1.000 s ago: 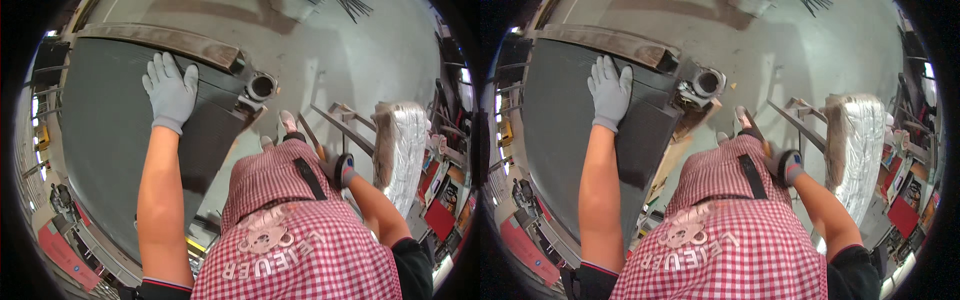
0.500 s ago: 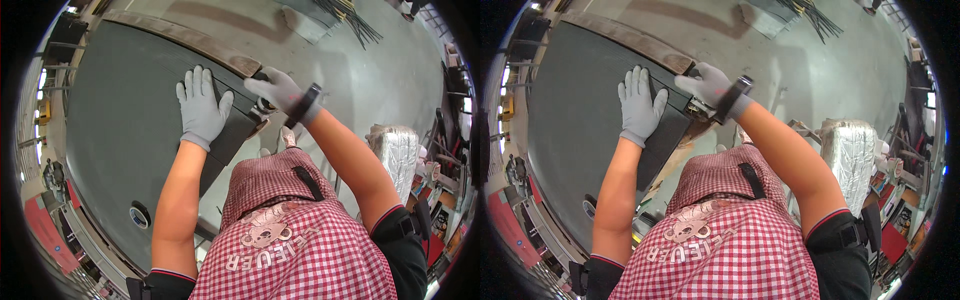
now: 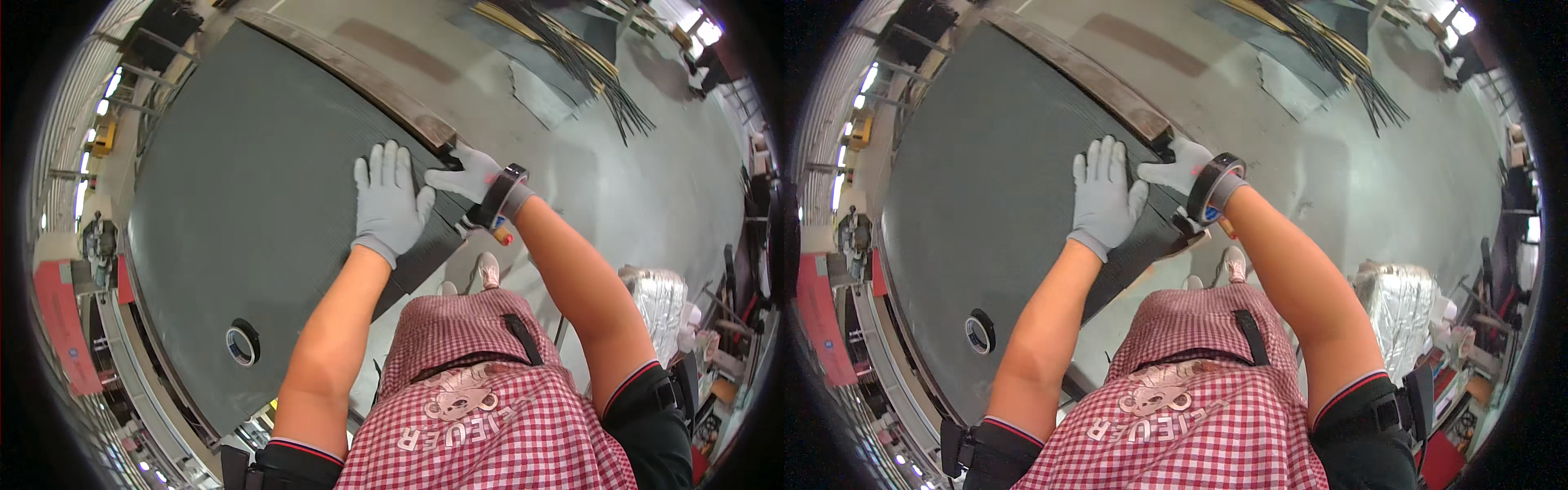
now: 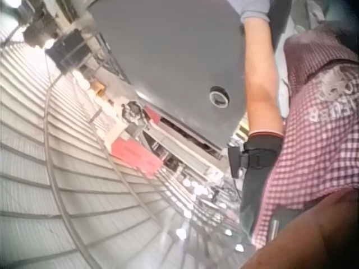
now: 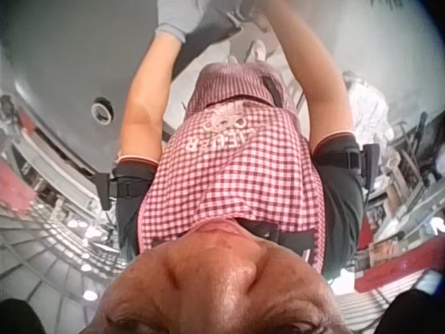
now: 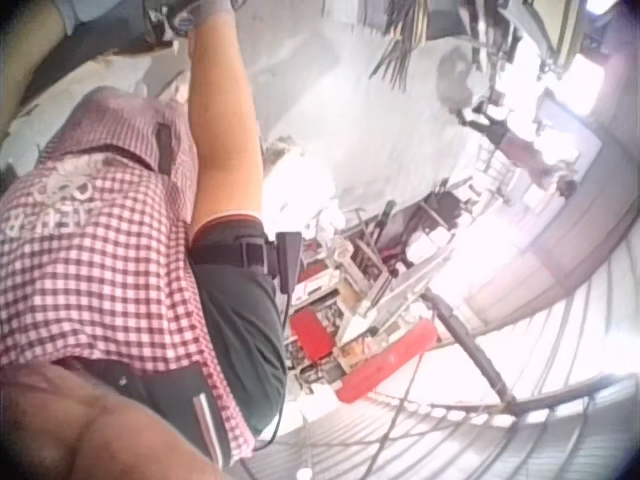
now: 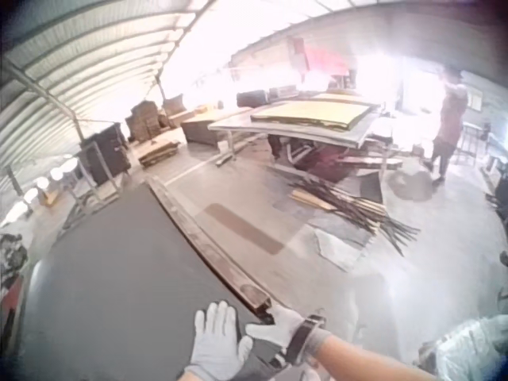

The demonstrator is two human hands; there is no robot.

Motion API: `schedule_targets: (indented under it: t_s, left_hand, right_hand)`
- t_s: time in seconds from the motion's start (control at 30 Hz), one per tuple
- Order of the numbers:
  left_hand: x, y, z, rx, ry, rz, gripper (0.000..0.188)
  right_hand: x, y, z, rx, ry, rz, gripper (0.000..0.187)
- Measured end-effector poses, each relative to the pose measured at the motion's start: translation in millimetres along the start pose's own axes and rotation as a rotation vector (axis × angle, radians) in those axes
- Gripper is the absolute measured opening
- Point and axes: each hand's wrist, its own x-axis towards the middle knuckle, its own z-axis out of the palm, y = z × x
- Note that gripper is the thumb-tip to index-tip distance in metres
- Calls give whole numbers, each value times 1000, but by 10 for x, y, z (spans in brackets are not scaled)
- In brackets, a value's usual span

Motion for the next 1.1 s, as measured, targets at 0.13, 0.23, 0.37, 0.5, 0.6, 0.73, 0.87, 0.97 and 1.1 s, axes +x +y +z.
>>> schedule_targets:
  t_s: [0.13, 0.23, 0.37, 0.5, 0.6, 0.73, 0.87, 0.97, 1.1]
  left_hand:
    - [21, 24, -34, -18, -11, -1, 68]
    - [58, 46, -45, -21, -19, -10, 67]
    - [-41, -15, -94, 14, -37, -63, 67]
    - [48, 67, -67, -19, 0, -38, 68]
    - [80, 80, -19, -66, -7, -23, 69]
    - [-98, -59, -65, -59, -19, -69, 69]
    - [61, 69, -101, -103, -16, -7, 68]
    - [48, 12, -70, -103, -28, -8, 67]
    - [123, 92, -176, -98, -104, -21, 68]
  right_hand:
    - [133, -209, -201, -65, -326, 177, 74]
    - [-80, -130, -361, 75, -355, 139, 75]
    - [-914, -211, -914, 256, -743, 622, 53]
    - [-1550, -70, -926, 704, -594, 843, 51]
    - [-1629, -286, -1069, 539, -618, 785, 58]
    - [-1958, -938, -2378, -447, -526, 759, 73]
    - [-3484, -1094, -4102, -646, 173, 954, 64]
    - [-4416, -1019, -4581, -788, 393, 1180, 62]
    - [-5275, -274, -4645, -724, 517, 1445, 60]
